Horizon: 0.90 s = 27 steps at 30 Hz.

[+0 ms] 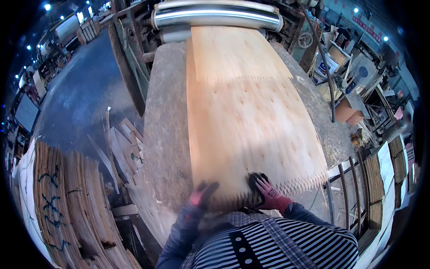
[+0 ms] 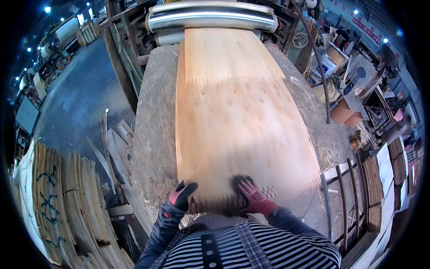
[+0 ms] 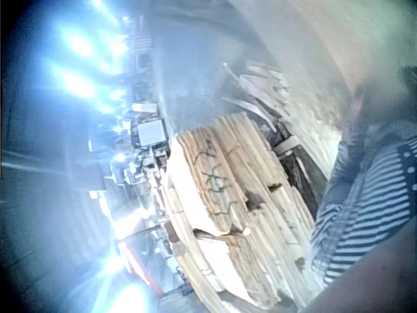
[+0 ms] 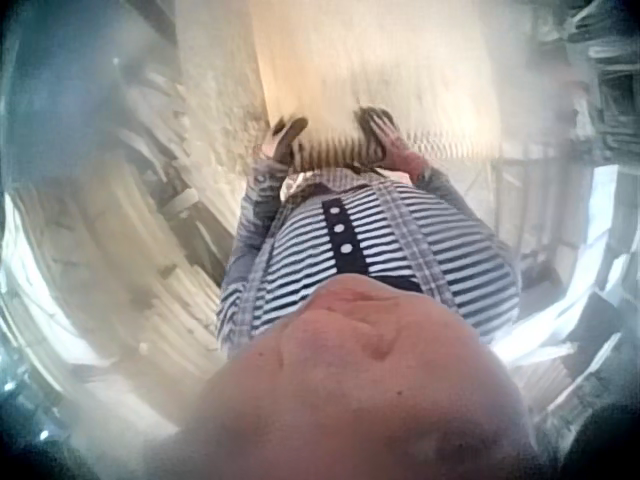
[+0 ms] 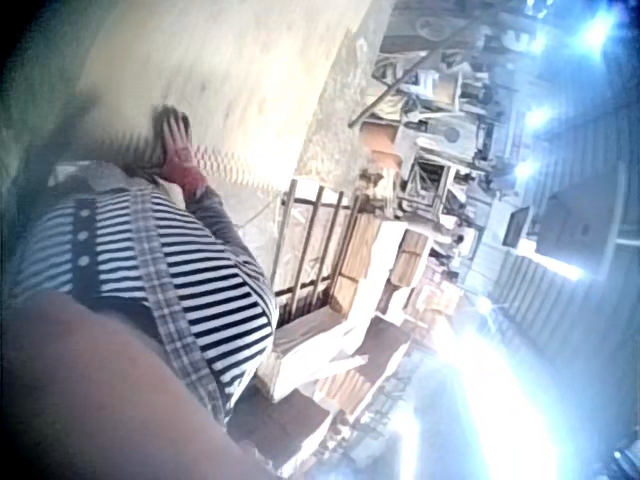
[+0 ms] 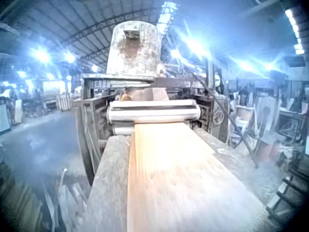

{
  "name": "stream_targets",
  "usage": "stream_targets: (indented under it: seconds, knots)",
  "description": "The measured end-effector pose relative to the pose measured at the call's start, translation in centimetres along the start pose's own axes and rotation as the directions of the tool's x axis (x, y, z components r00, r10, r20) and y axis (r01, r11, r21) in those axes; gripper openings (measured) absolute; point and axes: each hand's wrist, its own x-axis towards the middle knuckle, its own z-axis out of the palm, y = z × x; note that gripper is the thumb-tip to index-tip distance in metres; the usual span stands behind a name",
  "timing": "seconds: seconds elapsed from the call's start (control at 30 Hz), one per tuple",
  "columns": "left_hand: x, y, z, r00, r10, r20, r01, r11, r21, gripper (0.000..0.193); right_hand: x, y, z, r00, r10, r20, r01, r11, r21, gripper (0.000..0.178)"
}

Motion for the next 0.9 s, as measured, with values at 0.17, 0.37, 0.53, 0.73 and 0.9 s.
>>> stream_targets:
  seconds: [0.17,0.37,0.53,0.73,0.9]
  knots:
    - [1.8,10.3,4.2,0.898,-0.383,0.217,0.437,0.714,-0.548,0.034,-3.2,-1.2,-1.8,0.829,0.198,-0.523,-0.135,0.979,0.155,0.059]
    - [-2.3,10.6,6.5,0.858,-0.156,0.489,0.464,0.641,-0.611,0.032,-9.4,-1.5,-0.8,0.719,0.496,-0.488,-0.305,0.855,0.420,0.044]
    - [-3.4,11.3,-0.6,0.934,-0.108,0.342,0.223,0.921,-0.318,0.033,-6.9,-7.4,0.3,0.808,0.441,-0.391,-0.356,0.894,0.273,0.063]
    - [-6.6,-7.4,-1.0,0.925,-0.331,-0.188,0.368,0.903,0.222,0.051,0.5,-5.9,-3.9,0.835,0.080,-0.544,-0.115,0.993,-0.032,0.052]
    - [-4.2,-3.3,2.1,0.780,-0.486,-0.393,0.625,0.584,0.518,0.062,5.9,-0.7,-4.7,0.834,0.051,-0.549,-0.113,0.991,-0.079,0.049]
